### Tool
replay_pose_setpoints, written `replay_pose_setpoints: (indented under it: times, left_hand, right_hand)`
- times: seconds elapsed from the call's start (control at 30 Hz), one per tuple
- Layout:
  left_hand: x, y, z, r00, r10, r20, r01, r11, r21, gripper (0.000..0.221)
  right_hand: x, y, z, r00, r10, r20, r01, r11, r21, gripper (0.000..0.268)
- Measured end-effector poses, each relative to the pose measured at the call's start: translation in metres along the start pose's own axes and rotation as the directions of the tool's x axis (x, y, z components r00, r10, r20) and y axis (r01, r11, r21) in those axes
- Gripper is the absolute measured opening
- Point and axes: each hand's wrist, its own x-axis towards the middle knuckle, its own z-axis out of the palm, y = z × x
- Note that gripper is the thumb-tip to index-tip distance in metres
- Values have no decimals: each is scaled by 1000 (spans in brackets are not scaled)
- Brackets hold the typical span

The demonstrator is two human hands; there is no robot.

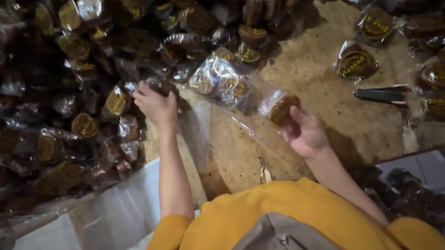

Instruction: Packaging individually wrapped cakes into larger plastic bags and sealing them with a stapler.

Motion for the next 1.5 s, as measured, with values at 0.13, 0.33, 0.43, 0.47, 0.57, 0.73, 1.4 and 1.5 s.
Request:
replay_pose_setpoints:
  times: [0.13,0.33,0.43,0.47,0.57,0.73,1.4,1.5]
  left_hand:
    - [-34,80,-61,971,61,-231,-128,949,-287,67]
    - [-143,189,-133,845,527,96,-226,514,-828,114]
    - [-185,208,-120,752,659,-31,-370,382,-847,69]
    - [-201,211,-112,511,859,-37,-623,340,-704,51]
    - [-220,228,-107,345,938,-42,-799,271,-537,28]
    - [-210,228,-83,543,813,-212,-797,419,-435,18]
    - [-187,236,-151,469,877,-107,-846,412,-338,39]
    - [-205,218,-126,520,836,-175,-790,392,-472,54]
  right_hand:
    - [-33,-2,86,972,-130,198,145,987,-66,22]
    - [-24,-9,31,957,-284,63,289,896,-336,28]
    - [-32,-49,-24,794,-591,142,536,569,-623,35]
    - [-32,-63,-36,616,-732,291,617,219,-756,43]
    - [-4,-72,-111,337,-637,693,363,-591,-720,53]
    - [-26,-106,-112,445,-369,816,127,-876,-465,50]
    - [-17,56,-57,973,8,-230,-50,983,-177,25]
    - [10,48,-12,986,-120,-119,56,897,-438,34]
